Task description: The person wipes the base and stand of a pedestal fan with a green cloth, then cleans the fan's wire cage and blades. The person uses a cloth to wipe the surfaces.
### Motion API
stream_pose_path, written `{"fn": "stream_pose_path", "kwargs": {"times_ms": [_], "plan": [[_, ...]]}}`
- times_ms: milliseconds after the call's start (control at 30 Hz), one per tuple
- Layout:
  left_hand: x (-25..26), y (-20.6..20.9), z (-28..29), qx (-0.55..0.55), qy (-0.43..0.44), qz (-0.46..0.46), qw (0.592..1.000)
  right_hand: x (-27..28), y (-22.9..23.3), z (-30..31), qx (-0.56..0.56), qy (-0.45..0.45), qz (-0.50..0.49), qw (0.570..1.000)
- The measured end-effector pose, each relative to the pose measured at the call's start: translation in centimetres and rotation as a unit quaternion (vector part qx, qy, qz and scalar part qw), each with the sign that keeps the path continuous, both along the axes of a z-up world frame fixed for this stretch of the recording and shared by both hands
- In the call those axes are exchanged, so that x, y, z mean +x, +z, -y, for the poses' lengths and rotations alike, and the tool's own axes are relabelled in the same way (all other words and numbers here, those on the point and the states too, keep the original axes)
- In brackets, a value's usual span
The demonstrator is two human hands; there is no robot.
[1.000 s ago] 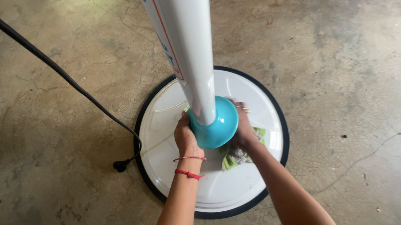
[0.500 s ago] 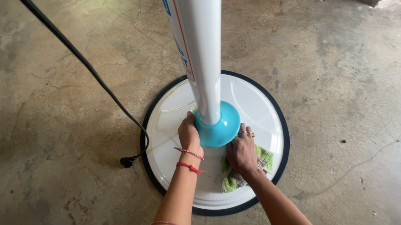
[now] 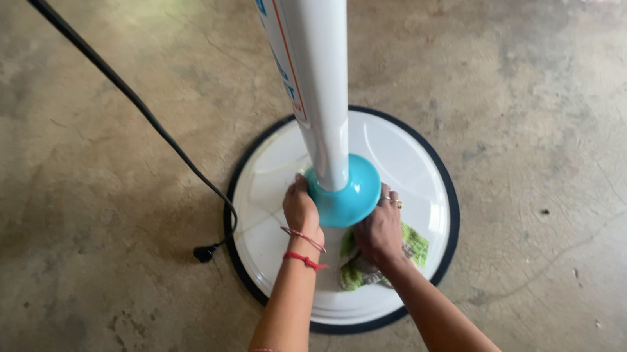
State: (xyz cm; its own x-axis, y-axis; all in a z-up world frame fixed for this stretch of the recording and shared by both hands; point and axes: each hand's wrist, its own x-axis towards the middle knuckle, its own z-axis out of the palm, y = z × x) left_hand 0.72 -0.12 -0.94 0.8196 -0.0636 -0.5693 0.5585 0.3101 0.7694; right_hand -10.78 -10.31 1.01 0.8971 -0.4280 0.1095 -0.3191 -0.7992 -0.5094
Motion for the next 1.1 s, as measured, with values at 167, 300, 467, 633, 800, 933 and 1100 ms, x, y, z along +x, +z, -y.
{"fn": "stream_pose_path", "kwargs": {"times_ms": [167,300,467,633,800,933,1100], "plan": [[0.5,0.2,-0.3,-0.018,-0.031,-0.010,0.999,-2.9,1.3,-2.2,-0.032,0.024,-0.034,0.999],[1.4,2.4,-2.1,-0.004,-0.083,-0.064,0.994,-5.8,1.2,-5.0,-0.072,0.161,-0.009,0.984],[1.4,4.8,-4.4,0.150,-0.129,0.125,0.972,-2.6,-1.6,-8.1,-0.256,0.260,0.044,0.930],[1.6,5.7,-5.2,0.166,-0.165,0.174,0.957,5.0,-8.0,-5.5,0.054,0.137,-0.041,0.988],[0.7,5.6,-5.5,0.069,-0.155,0.092,0.981,6.0,-10.9,-5.9,0.156,0.128,0.027,0.979],[0.7,5.4,-5.2,0.092,-0.146,0.114,0.978,3.5,-7.4,-5.5,-0.392,0.217,0.084,0.890],[0.3,5.4,-5.2,0.073,-0.128,0.112,0.983,0.5,-4.9,-5.8,-0.297,0.275,-0.058,0.913]]}}
